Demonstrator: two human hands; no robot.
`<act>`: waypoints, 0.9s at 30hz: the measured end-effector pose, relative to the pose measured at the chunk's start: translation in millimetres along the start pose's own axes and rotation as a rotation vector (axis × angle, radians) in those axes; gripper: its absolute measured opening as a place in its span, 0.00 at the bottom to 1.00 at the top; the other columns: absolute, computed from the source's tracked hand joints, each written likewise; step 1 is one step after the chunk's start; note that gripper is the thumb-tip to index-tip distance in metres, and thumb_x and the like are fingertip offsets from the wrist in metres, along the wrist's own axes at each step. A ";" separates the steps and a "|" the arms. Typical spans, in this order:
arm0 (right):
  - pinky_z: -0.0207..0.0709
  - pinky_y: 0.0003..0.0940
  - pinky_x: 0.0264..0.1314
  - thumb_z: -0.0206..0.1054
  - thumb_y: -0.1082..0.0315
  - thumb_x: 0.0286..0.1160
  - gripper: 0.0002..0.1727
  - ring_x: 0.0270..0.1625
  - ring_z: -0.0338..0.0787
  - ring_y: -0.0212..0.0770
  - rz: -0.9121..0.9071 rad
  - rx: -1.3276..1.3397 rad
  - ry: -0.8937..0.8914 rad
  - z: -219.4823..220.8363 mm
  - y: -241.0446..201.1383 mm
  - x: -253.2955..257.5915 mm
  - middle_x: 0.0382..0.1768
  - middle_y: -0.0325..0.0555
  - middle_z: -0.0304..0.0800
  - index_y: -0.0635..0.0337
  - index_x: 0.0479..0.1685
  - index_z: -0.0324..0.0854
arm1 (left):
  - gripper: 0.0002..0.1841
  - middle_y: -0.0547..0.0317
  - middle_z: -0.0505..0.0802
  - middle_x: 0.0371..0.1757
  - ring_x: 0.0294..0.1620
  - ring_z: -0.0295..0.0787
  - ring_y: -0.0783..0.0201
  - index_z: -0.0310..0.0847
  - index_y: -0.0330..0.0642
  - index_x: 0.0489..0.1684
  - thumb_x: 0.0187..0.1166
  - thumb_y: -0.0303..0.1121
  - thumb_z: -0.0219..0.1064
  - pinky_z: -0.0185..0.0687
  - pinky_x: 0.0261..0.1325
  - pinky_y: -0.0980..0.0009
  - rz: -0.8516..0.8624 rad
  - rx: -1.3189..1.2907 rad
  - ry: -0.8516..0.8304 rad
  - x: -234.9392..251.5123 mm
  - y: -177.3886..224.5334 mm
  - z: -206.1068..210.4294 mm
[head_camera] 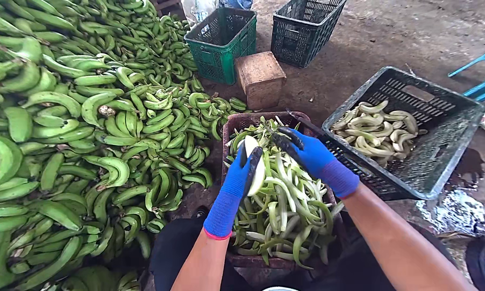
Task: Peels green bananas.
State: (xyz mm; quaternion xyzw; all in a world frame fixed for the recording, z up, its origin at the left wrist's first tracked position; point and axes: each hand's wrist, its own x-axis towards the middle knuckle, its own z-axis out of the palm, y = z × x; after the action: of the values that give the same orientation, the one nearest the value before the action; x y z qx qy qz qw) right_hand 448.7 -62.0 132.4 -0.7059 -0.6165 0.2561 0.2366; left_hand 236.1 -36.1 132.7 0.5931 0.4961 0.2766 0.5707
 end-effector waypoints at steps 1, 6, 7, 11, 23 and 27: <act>0.78 0.70 0.62 0.62 0.57 0.86 0.29 0.61 0.89 0.61 -0.092 -0.032 0.015 4.7 -2.4 -4.9 0.63 0.59 0.88 0.43 0.87 0.69 | 0.26 0.44 0.88 0.58 0.50 0.87 0.61 0.63 0.44 0.86 0.92 0.43 0.52 0.82 0.57 0.61 -0.005 -0.065 0.053 2.0 -3.2 -4.8; 0.84 0.56 0.43 0.70 0.42 0.66 0.30 0.46 0.92 0.58 -0.728 -0.283 0.230 30.3 0.3 -25.2 0.47 0.56 0.93 0.46 0.67 0.89 | 0.24 0.60 0.90 0.31 0.29 0.88 0.71 0.80 0.43 0.52 0.94 0.47 0.40 0.86 0.33 0.75 -0.041 -0.792 -0.044 7.5 -21.7 -28.9; 0.83 0.54 0.40 0.69 0.42 0.65 0.28 0.44 0.92 0.57 -0.812 -0.306 0.280 31.3 0.4 -25.4 0.45 0.56 0.93 0.45 0.61 0.92 | 0.26 0.58 0.89 0.32 0.28 0.88 0.69 0.81 0.42 0.53 0.94 0.50 0.39 0.87 0.32 0.74 -0.050 -0.920 -0.095 7.5 -21.6 -33.4; 0.81 0.51 0.45 0.69 0.43 0.69 0.22 0.46 0.90 0.55 -0.869 -0.379 0.402 30.9 -4.5 -27.3 0.48 0.54 0.92 0.39 0.58 0.93 | 0.28 0.54 0.88 0.31 0.26 0.88 0.64 0.80 0.40 0.49 0.91 0.53 0.39 0.88 0.28 0.72 -0.028 -1.242 -0.196 5.8 -21.1 -40.9; 0.79 0.62 0.55 0.47 0.52 0.95 0.25 0.46 0.91 0.59 0.174 -0.029 -0.186 6.3 -16.0 1.4 0.49 0.62 0.91 0.51 0.79 0.77 | 0.24 0.61 0.89 0.42 0.34 0.86 0.72 0.69 0.45 0.80 0.90 0.36 0.40 0.84 0.41 0.76 0.106 -0.426 -0.050 -19.4 -5.3 -10.8; 0.80 0.63 0.63 0.59 0.55 0.87 0.24 0.58 0.92 0.53 -0.141 -0.009 -0.101 7.6 -2.9 -13.0 0.59 0.52 0.92 0.46 0.80 0.77 | 0.23 0.55 0.89 0.30 0.24 0.86 0.67 0.79 0.39 0.55 0.94 0.43 0.37 0.86 0.26 0.74 0.005 -0.835 0.009 1.3 -15.0 -27.9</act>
State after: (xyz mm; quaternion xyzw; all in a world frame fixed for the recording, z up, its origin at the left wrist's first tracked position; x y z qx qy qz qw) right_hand 440.2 -74.4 129.5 -0.6480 -0.6770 0.2714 0.2193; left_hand 207.5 -25.8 123.5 0.3107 0.3426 0.4579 0.7593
